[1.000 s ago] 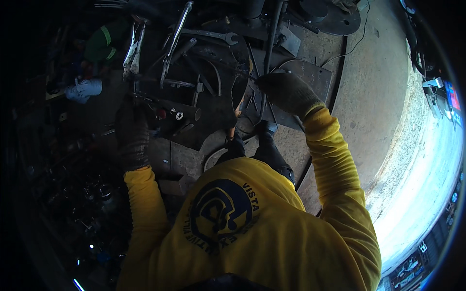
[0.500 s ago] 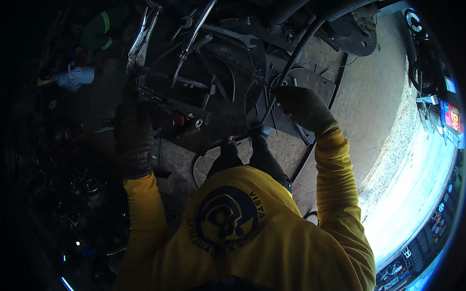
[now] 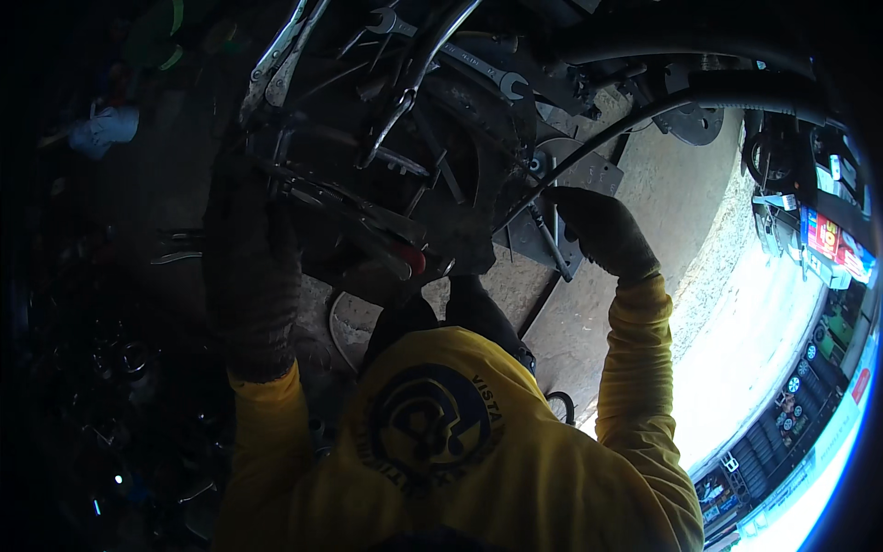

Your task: The person welds metal components together, secures them with locking pliers, and smooths the joints using an angle grinder.

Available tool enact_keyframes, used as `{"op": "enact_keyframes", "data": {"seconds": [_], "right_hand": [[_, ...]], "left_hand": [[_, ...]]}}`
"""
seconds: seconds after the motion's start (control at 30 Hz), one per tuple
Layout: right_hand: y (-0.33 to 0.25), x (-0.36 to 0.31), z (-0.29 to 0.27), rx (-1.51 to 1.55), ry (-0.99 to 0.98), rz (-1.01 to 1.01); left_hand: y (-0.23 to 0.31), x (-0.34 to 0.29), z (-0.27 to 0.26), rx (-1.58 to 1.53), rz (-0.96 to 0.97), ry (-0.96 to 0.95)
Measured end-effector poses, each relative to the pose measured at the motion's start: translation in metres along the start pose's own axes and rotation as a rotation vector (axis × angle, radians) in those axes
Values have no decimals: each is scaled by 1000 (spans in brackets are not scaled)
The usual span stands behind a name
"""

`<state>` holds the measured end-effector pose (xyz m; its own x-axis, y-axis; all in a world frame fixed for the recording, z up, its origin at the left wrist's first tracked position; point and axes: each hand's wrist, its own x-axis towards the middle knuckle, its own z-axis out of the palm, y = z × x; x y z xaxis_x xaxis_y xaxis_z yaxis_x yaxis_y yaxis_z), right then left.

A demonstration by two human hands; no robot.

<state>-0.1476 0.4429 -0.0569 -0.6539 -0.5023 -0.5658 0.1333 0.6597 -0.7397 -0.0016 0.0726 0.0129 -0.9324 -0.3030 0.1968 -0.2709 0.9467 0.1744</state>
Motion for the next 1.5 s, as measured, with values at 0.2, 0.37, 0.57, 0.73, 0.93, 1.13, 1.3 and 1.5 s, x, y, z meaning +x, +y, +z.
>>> {"op": "enact_keyframes", "data": {"seconds": [0.2, 0.37, 0.57, 0.73, 0.93, 1.13, 1.3, 1.5], "right_hand": [[-5, -1, 1, 74, 22, 156], [-5, -3, 1, -24, 23, 74], [4, 1, -3, -142, 29, -52], [-6, 0, -1, -52, 134, 84], [9, -1, -6, -258, 93, -160], [2, 0, -8, -515, 71, -318], [-1, -1, -3, -411, 91, -260], [2, 1, -2, -360, 105, -327]], "left_hand": [[-5, 2, -2, 9, 23, -21], [-6, 0, -4, 19, 10, -48], [-8, 2, -1, -46, 56, 7], [-5, 4, -5, -46, 33, -37], [-9, 3, -1, -106, 42, -41], [-9, 1, 0, -60, 63, -29], [-6, 1, -1, -113, 35, -23], [-5, 1, -2, -91, 13, -53]]}}
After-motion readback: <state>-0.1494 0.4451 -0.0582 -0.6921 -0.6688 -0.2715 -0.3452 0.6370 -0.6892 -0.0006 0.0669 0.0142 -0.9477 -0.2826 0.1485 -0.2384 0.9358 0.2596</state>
